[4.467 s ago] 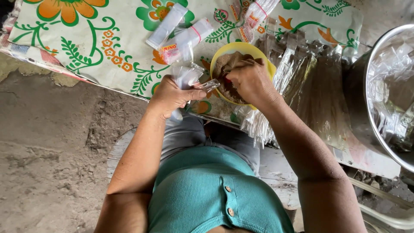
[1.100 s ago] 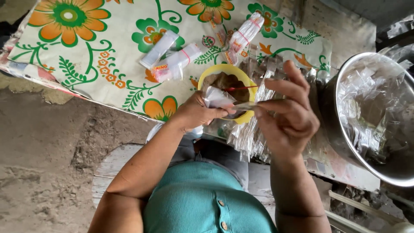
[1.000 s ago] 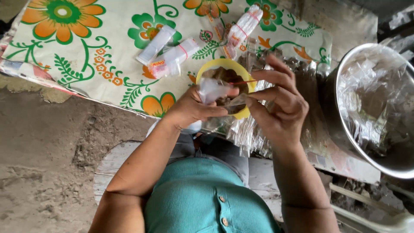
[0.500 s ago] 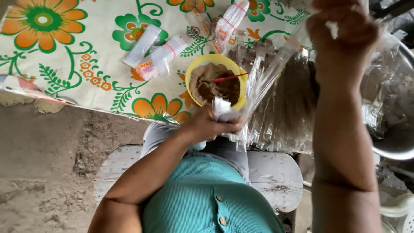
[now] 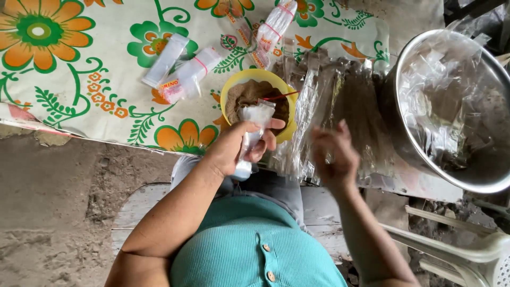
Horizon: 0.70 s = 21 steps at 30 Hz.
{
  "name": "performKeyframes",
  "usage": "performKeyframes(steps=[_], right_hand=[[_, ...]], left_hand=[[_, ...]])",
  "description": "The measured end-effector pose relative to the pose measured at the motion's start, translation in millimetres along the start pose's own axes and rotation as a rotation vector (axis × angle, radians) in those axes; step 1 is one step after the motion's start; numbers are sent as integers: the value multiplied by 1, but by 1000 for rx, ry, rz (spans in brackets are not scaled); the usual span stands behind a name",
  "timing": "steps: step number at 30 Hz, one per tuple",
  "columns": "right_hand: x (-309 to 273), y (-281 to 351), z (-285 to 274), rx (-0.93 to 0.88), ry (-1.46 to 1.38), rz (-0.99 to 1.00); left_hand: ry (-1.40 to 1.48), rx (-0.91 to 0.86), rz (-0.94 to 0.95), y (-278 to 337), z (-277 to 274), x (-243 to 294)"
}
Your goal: The person fills small plastic sleeves with a brown mixture from a yellow bowl using a small red spoon, then sets the filled sleeves aside.
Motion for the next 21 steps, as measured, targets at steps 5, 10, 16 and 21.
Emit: performKeyframes(steps=[5,10,16,21], right_hand=[[-19,32,18,-502,97,139],[-36,-2,-32,-582,168,167],[-24,-47,-21,-199,-323,218],[-14,-65,41,-192,-725,386]], left_hand=[[-54,-18,52,0,14,9],[-159,-6,112,4,31,26],[-304,6,205,1,34,23],[-324,100,255,11,27,26]])
Point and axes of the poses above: each hand's wrist, its own y-axis away from the middle knuckle, its own z-axis out of the palm, x = y × z, the point moved 6 cm from there along -y, towards the middle knuckle, and after that the axes turned 6 degrees about -y, right-handed, at the moved point
